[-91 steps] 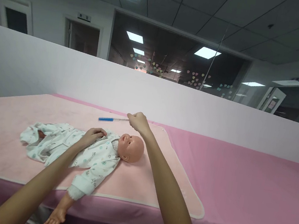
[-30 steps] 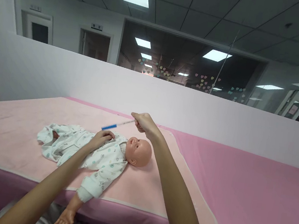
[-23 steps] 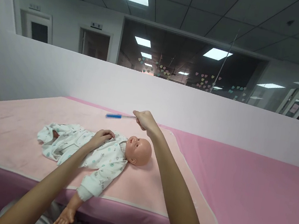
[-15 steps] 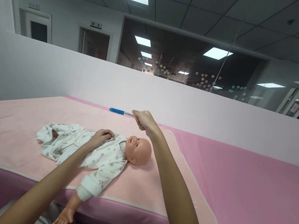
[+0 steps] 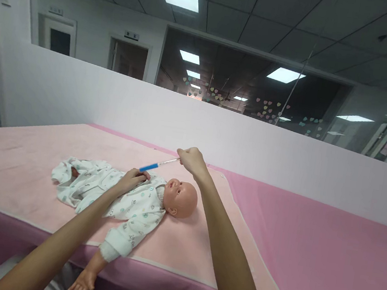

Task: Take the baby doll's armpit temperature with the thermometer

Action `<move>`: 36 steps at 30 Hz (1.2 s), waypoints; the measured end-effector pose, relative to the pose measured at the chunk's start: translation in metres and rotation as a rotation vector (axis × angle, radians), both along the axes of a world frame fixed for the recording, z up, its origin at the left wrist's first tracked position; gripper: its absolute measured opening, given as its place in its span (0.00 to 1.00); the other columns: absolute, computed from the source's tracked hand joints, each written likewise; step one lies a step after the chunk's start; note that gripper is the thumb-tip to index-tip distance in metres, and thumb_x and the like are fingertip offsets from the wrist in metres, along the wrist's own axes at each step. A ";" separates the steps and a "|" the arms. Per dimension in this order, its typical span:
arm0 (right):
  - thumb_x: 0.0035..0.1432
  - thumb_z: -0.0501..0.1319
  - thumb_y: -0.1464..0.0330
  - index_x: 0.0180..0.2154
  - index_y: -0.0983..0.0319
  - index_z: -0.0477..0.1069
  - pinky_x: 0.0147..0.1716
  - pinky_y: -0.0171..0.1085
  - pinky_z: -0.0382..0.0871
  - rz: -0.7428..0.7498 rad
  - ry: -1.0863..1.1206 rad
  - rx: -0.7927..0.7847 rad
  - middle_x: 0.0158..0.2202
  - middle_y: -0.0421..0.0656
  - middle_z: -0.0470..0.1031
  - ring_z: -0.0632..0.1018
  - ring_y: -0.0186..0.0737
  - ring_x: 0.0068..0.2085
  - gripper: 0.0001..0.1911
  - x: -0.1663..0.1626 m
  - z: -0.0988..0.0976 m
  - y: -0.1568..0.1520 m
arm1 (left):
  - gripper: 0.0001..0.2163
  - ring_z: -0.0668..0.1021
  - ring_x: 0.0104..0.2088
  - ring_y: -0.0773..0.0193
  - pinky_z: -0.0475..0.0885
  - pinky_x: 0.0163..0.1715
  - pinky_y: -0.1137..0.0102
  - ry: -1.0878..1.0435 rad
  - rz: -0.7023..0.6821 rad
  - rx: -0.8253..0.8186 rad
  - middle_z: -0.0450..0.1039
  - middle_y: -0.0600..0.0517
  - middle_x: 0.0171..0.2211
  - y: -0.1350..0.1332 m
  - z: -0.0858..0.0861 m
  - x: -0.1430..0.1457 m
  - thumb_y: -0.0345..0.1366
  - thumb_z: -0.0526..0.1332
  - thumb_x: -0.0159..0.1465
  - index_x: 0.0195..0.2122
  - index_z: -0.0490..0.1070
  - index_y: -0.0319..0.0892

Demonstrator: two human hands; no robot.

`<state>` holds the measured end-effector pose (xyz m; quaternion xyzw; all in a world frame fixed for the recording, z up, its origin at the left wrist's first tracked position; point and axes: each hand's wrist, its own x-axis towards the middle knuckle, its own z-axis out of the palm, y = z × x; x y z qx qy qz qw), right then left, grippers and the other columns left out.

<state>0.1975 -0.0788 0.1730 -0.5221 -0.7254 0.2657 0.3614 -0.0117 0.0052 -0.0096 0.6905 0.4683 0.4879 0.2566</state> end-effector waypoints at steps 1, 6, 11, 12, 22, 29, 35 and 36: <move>0.53 0.53 0.64 0.14 0.61 0.53 0.15 0.31 0.44 -0.023 -0.027 0.022 0.11 0.34 0.51 0.51 0.25 0.14 0.19 0.000 -0.001 0.001 | 0.11 0.63 0.18 0.69 0.56 0.20 0.74 -0.003 -0.002 0.004 0.62 0.57 0.15 0.000 0.000 0.000 0.36 0.53 0.52 0.29 0.74 0.39; 0.53 0.51 0.66 0.12 0.60 0.55 0.18 0.32 0.48 -0.182 -0.206 0.222 0.12 0.35 0.52 0.54 0.28 0.15 0.19 0.001 -0.009 0.003 | 0.11 0.64 0.19 0.68 0.57 0.20 0.73 0.008 0.014 0.019 0.64 0.56 0.16 0.001 -0.001 0.001 0.36 0.53 0.52 0.29 0.74 0.39; 0.53 0.50 0.66 0.11 0.59 0.52 0.19 0.32 0.46 -0.241 -0.275 0.314 0.12 0.36 0.52 0.54 0.30 0.16 0.20 0.002 -0.013 0.005 | 0.11 0.64 0.19 0.69 0.57 0.20 0.74 0.017 0.017 0.026 0.64 0.56 0.16 -0.001 0.000 0.000 0.35 0.53 0.52 0.29 0.74 0.39; 0.53 0.50 0.66 0.11 0.59 0.51 0.19 0.32 0.46 -0.244 -0.276 0.317 0.12 0.36 0.50 0.53 0.30 0.17 0.20 0.001 -0.012 0.004 | 0.11 0.64 0.19 0.69 0.57 0.20 0.74 0.016 0.018 0.028 0.64 0.56 0.16 -0.001 0.000 0.000 0.35 0.53 0.52 0.29 0.74 0.39; 0.58 0.50 0.65 0.12 0.61 0.51 0.19 0.33 0.41 -0.536 -0.431 0.743 0.12 0.36 0.50 0.48 0.29 0.17 0.23 0.020 -0.067 -0.049 | 0.12 0.74 0.42 0.57 0.66 0.42 0.69 0.005 -0.269 -0.085 0.76 0.48 0.38 -0.022 0.017 0.001 0.40 0.58 0.54 0.33 0.76 0.39; 0.59 0.53 0.67 0.13 0.62 0.58 0.20 0.33 0.43 -0.602 -0.639 1.190 0.11 0.36 0.56 0.55 0.29 0.17 0.23 0.046 -0.172 -0.063 | 0.13 0.72 0.47 0.55 0.65 0.47 0.67 0.071 -0.405 -0.121 0.76 0.48 0.40 -0.024 0.018 0.000 0.43 0.63 0.52 0.34 0.77 0.41; 0.61 0.49 0.73 0.18 0.62 0.62 0.22 0.34 0.47 -0.527 -0.751 1.021 0.14 0.38 0.60 0.63 0.31 0.19 0.18 0.033 -0.221 -0.075 | 0.12 0.73 0.46 0.56 0.66 0.47 0.66 0.053 -0.433 -0.093 0.75 0.47 0.41 -0.014 0.010 -0.001 0.42 0.65 0.50 0.34 0.78 0.41; 0.60 0.49 0.74 0.20 0.62 0.62 0.22 0.33 0.47 -0.522 -0.770 0.967 0.15 0.38 0.61 0.64 0.31 0.19 0.17 0.031 -0.224 -0.075 | 0.12 0.73 0.46 0.56 0.66 0.47 0.66 0.052 -0.437 -0.097 0.75 0.47 0.41 -0.014 0.010 -0.002 0.41 0.65 0.50 0.33 0.77 0.41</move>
